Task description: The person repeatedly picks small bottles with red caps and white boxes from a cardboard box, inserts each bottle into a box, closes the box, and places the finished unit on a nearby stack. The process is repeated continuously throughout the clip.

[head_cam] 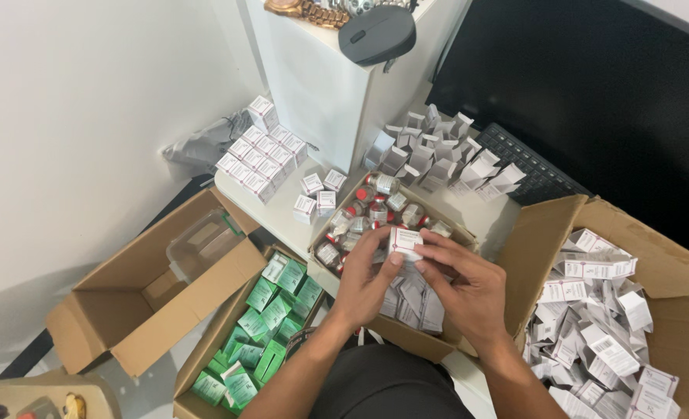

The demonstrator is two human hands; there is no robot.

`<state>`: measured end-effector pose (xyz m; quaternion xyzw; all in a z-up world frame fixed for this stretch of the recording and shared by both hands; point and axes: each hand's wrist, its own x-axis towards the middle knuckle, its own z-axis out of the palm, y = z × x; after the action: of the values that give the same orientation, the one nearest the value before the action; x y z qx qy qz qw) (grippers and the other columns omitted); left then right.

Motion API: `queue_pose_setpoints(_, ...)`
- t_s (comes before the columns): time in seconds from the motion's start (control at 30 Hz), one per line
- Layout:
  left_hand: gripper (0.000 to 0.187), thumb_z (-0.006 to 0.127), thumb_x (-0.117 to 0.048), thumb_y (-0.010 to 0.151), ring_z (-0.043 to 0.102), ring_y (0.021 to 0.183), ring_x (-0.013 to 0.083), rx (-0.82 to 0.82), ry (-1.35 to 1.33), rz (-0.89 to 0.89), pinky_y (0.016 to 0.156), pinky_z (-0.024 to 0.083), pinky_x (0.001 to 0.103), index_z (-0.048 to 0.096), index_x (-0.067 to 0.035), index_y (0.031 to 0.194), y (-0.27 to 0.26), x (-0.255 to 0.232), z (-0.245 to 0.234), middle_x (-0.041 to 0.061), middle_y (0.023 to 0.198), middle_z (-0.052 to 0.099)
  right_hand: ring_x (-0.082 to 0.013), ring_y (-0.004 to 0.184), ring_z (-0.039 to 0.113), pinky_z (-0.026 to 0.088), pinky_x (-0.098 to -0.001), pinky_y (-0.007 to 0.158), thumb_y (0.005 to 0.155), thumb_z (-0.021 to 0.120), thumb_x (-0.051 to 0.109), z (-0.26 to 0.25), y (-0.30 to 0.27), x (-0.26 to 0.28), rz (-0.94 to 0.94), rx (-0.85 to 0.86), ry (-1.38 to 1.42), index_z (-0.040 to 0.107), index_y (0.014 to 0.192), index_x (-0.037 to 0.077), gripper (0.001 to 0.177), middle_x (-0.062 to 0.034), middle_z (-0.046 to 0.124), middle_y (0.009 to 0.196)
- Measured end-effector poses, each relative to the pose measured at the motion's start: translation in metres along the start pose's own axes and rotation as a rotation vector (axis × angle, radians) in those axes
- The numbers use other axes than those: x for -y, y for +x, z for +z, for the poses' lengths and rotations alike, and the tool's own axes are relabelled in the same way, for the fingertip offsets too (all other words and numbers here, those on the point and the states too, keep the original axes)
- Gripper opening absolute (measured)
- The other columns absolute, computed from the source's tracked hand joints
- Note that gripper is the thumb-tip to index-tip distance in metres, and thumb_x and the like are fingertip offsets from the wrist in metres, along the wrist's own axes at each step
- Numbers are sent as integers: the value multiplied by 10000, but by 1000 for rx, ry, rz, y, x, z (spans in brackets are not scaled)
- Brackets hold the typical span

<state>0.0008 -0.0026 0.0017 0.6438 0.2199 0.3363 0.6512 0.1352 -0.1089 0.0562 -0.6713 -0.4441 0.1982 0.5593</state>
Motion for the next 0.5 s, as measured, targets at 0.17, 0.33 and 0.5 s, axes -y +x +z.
queue_pose_setpoints(0.17, 474, 650, -248, 998, 609, 1218, 223, 20, -9, 5, 919, 607, 349, 535, 10, 1379, 2, -2, -1, 121, 1304, 574, -155, 1078, 735, 657, -285, 837, 877, 751, 11, -2, -1, 1, -31, -14, -83, 767, 1120, 34, 244, -155, 735, 1270)
queue_pose_setpoints(0.33, 498, 727, -179, 929, 645, 1203, 225, 51, 18, 4, 884, 638, 348, 547, 10, 1354, 3, -2, 1, 124, 1335, 580, -127, 942, 753, 631, -256, 745, 867, 775, 35, -4, -3, 0, -23, -68, -146, 780, 1082, 34, 215, -144, 768, 1210)
queue_pose_setpoints(0.5, 513, 736, -148, 943, 644, 1217, 231, 69, 17, 26, 933, 626, 349, 563, 2, 1401, 5, -4, -1, 130, 1355, 581, -110, 940, 737, 621, -230, 730, 901, 752, 22, -5, -2, -1, -29, -91, -56, 777, 1075, 26, 175, -142, 770, 1196)
